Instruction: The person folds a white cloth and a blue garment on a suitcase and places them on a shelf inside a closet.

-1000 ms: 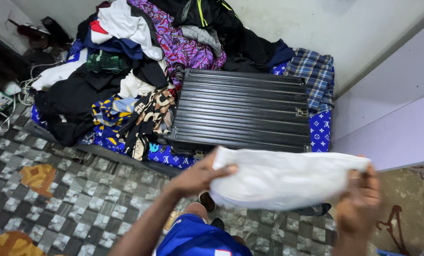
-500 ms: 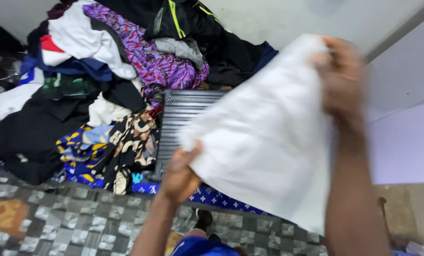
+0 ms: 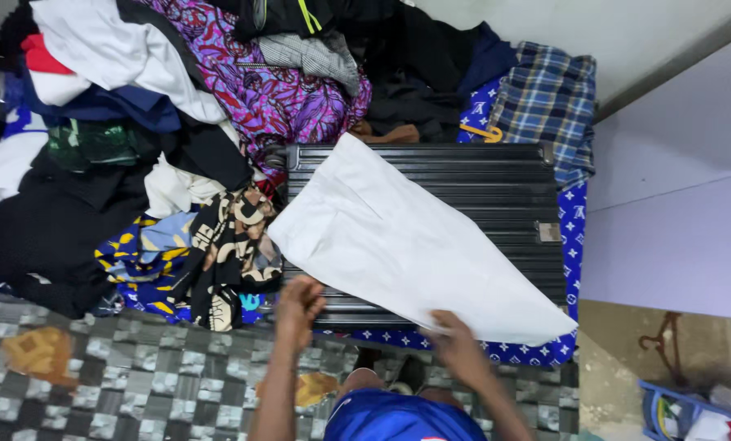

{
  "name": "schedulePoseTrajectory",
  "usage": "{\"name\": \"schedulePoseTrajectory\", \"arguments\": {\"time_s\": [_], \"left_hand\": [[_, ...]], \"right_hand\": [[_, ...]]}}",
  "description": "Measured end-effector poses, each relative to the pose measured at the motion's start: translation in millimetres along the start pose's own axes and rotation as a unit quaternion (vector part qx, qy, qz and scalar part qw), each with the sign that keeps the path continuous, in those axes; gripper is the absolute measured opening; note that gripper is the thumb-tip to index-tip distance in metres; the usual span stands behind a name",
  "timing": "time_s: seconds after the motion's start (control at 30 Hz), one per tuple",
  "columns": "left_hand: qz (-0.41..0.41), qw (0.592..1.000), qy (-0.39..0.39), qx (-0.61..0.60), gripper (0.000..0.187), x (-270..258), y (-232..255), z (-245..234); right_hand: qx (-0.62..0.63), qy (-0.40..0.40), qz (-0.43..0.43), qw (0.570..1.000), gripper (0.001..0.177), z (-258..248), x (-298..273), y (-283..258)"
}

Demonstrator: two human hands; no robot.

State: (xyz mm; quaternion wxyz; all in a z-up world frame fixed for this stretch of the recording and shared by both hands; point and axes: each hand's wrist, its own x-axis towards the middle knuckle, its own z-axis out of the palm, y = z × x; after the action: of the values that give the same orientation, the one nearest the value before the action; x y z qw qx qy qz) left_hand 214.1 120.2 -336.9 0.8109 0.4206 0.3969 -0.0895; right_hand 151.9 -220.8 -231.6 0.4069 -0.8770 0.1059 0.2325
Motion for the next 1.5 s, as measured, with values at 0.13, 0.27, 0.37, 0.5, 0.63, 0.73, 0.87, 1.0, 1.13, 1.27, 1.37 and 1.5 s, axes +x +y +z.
{"name": "schedulePoseTrajectory", "arguments": {"time_s": [0.13,0.27,0.37,0.5,0.63,0.73,0.87,1.0,1.13,1.27,1.37,1.5], "left_hand": [[-0.055,0.993,0.02,0.098,0.027,-38,-9,59],[-0.099,0.969,0.018,0.225,0.053,-52,-16,115],[-0.102,0.964,-0.004,0.245,0.061,-57,-26,141],[-0.082,0.973,-0.059,0.207,0.063,-72,-51,159],[-0.139,0.979,-0.07,0.13,0.063,-101,-83,183],[-0.15,0.979,-0.046,0.129,0.061,-120,-100,194],[-0.11,0.986,-0.123,-0.024,0.065,-126,-107,206],[-0.053,0.972,-0.18,-0.143,0.065,-143,-104,213],[-0.104,0.981,-0.149,0.071,0.066,-159,-118,227],[-0.055,0.965,-0.247,-0.069,0.068,-167,-99,228],[-0.01,0.945,-0.307,-0.116,0.067,-178,-88,229],[0.05,0.922,-0.347,-0.165,0.066,-187,-74,233]], "right_hand": [[-0.113,0.235,0.045,0.964,0.039,-77,-13,130],[-0.096,0.341,0.012,0.935,0.053,-136,0,179],[-0.211,0.241,-0.004,0.947,0.044,-144,28,165],[-0.24,0.142,0.023,0.96,0.041,-153,44,145],[-0.085,0.049,0.029,0.995,0.046,-163,50,146],[0.063,0.001,0.07,0.996,0.045,-162,50,152],[0.254,-0.18,0.044,0.949,0.04,-178,53,159],[0.363,-0.284,0.019,0.887,0.041,-190,61,122],[0.424,-0.359,-0.003,0.831,0.049,-176,81,125],[0.441,-0.271,0.01,0.856,0.059,-156,107,127],[0.407,-0.31,0.047,0.858,0.059,-148,101,114],[0.43,-0.391,-0.015,0.814,0.061,-146,93,107]]}}
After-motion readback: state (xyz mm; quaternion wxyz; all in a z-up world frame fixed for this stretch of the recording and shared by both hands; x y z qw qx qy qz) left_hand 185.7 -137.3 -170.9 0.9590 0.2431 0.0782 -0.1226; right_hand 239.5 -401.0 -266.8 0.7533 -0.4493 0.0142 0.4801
